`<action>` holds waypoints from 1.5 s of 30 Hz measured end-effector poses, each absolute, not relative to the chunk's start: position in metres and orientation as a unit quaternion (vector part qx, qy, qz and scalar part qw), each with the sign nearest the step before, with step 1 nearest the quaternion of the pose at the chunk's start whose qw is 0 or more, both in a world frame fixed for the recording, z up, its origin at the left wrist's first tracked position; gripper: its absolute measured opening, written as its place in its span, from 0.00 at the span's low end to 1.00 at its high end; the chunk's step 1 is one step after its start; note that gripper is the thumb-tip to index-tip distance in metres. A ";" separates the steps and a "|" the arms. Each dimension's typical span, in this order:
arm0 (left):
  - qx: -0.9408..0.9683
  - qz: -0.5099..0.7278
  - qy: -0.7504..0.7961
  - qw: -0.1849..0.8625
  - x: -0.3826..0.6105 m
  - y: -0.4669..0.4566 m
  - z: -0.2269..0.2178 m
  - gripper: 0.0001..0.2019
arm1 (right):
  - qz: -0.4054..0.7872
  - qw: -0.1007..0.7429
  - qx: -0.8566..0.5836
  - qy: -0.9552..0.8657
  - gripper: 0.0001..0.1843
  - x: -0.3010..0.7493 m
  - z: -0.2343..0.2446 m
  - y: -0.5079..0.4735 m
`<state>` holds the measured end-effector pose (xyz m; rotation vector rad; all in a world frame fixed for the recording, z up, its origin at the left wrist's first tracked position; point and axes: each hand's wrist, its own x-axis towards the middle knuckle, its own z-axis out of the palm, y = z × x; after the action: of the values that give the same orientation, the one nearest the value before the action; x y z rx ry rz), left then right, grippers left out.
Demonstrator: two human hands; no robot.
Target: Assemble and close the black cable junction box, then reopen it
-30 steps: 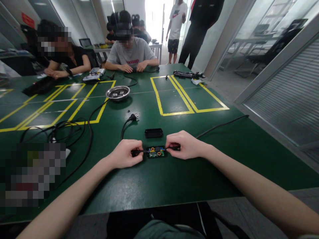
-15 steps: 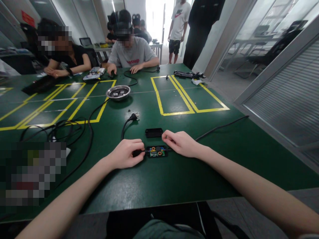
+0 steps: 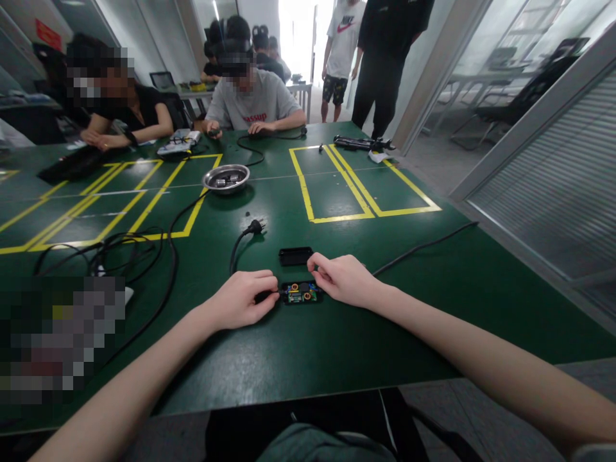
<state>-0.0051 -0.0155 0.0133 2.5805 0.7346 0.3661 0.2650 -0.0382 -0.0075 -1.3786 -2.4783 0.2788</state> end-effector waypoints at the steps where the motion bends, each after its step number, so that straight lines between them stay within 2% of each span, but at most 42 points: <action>1: 0.931 0.131 0.267 0.211 -0.005 -0.015 0.013 0.11 | 0.092 0.145 -0.480 -0.860 0.06 0.265 -0.008 -0.037; 7: 0.934 0.140 0.286 0.160 -0.004 -0.011 0.008 0.11 | 0.073 0.145 -0.521 -0.838 0.07 0.266 -0.009 -0.028; 15: 0.931 0.141 0.295 0.160 -0.003 -0.011 0.007 0.12 | 0.085 0.171 -0.527 -0.828 0.07 0.265 -0.009 -0.024; 24: 0.932 0.175 0.305 0.084 -0.001 -0.005 0.002 0.11 | 0.072 0.201 -0.536 -0.817 0.06 0.267 -0.015 -0.016; 30: 0.921 0.207 0.321 0.076 0.000 -0.002 0.002 0.10 | 0.051 0.260 -0.469 -0.843 0.16 0.272 -0.023 -0.015; 32: 0.920 0.202 0.327 0.083 -0.001 -0.001 0.001 0.15 | 0.055 0.258 -0.454 -0.851 0.15 0.275 -0.024 -0.012; 36: 0.930 0.170 0.314 0.081 -0.004 -0.002 -0.005 0.37 | 0.080 0.263 -0.424 -0.863 0.12 0.278 -0.024 -0.009; 38: 0.928 0.174 0.316 0.090 -0.004 -0.002 -0.008 0.34 | 0.096 0.268 -0.409 -0.867 0.10 0.279 -0.023 -0.009; 41: 0.920 0.199 0.318 0.111 -0.005 -0.001 -0.011 0.24 | 0.119 0.290 -0.397 -0.863 0.11 0.279 -0.021 -0.011; 45: 0.911 0.233 0.306 0.149 -0.007 -0.002 -0.012 0.19 | 0.172 0.330 -0.392 -0.842 0.09 0.280 -0.019 -0.013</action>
<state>-0.0065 -0.0016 -0.0116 2.6190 0.8788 0.6697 0.2805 -0.0133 -0.0189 -1.0257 -2.2014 0.4489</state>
